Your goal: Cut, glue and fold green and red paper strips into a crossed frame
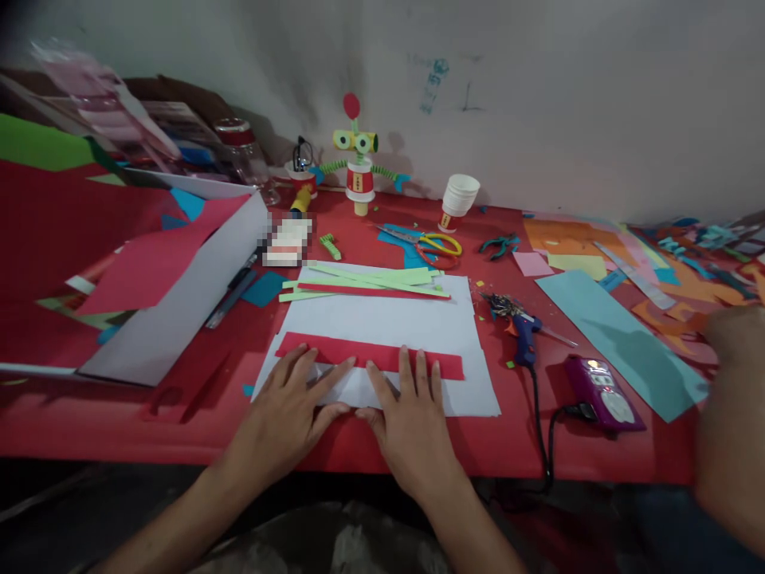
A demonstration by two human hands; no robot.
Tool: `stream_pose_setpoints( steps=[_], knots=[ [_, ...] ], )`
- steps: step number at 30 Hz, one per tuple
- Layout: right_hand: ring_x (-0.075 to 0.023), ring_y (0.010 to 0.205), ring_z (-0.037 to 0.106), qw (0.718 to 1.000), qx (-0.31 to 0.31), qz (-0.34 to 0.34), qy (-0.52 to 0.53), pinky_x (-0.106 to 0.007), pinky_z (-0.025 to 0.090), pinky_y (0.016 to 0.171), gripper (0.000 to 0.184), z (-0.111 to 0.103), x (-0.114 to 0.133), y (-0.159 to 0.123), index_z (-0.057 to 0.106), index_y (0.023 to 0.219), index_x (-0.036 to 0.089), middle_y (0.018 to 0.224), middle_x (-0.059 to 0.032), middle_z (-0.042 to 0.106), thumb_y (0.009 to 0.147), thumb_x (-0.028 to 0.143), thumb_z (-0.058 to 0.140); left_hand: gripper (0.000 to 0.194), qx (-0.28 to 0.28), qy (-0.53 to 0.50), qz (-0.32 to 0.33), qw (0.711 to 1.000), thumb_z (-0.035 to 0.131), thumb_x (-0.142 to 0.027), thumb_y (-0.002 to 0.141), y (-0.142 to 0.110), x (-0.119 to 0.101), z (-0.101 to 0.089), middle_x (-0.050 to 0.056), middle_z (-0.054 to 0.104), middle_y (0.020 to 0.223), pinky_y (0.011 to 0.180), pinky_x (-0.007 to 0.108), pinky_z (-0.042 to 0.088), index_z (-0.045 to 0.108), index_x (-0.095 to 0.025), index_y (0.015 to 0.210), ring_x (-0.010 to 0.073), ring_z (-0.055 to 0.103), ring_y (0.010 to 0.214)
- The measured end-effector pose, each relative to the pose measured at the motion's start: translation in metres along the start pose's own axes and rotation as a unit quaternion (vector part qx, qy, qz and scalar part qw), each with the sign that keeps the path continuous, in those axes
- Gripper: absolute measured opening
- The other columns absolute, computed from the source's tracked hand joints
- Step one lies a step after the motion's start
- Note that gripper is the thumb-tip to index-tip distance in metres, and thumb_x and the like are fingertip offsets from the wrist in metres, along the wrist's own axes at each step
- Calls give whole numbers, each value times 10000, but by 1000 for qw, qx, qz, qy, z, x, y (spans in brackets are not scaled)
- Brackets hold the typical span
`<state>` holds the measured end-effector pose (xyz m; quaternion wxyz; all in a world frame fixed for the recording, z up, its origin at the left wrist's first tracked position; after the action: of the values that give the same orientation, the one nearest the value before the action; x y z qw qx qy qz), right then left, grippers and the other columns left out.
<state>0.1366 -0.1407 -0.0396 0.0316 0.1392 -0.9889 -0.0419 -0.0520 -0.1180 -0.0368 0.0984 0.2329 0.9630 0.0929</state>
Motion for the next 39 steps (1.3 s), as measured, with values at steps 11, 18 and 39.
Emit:
stream_pose_setpoints(
  steps=[11, 18, 39],
  knots=[
    [-314, 1386, 264, 995, -35, 89, -34, -517, 281, 1097, 616, 1, -63, -40, 372, 1416, 84, 1483, -152, 353, 954, 481, 284, 464, 28, -34, -3, 999, 428, -382, 918, -6, 19, -1, 131, 474, 1350, 965, 468, 460, 453, -283, 1371, 306, 419, 1273],
    [-291, 1351, 340, 992, -52, 97, 64, -476, 349, 1061, 523, -15, -68, -21, 480, 1348, 118, 1460, -145, 398, 956, 437, 343, 374, -37, -1, 6, 999, 488, -325, 894, 7, 8, -17, 183, 520, 1265, 974, 518, 420, 619, -146, 1196, 346, 457, 1192],
    [-139, 718, 562, 965, 63, 59, 246, -246, 418, 669, 122, -28, -112, 50, 695, 789, 171, 751, -11, 630, 718, 71, 691, 356, 82, -175, 57, 980, 447, -245, 883, 87, -46, 24, 67, 537, 1156, 653, 288, 507, 545, -210, 1223, 165, 627, 819]
  ],
)
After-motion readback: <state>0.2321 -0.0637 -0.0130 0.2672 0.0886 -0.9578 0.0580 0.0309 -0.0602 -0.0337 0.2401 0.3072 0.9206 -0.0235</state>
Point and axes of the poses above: each hand's wrist, its own y-axis towards the middle knuckle, its own z-axis out of the palm, x = y × z, the point moved 1 cm from there along y, towards the middle knuckle
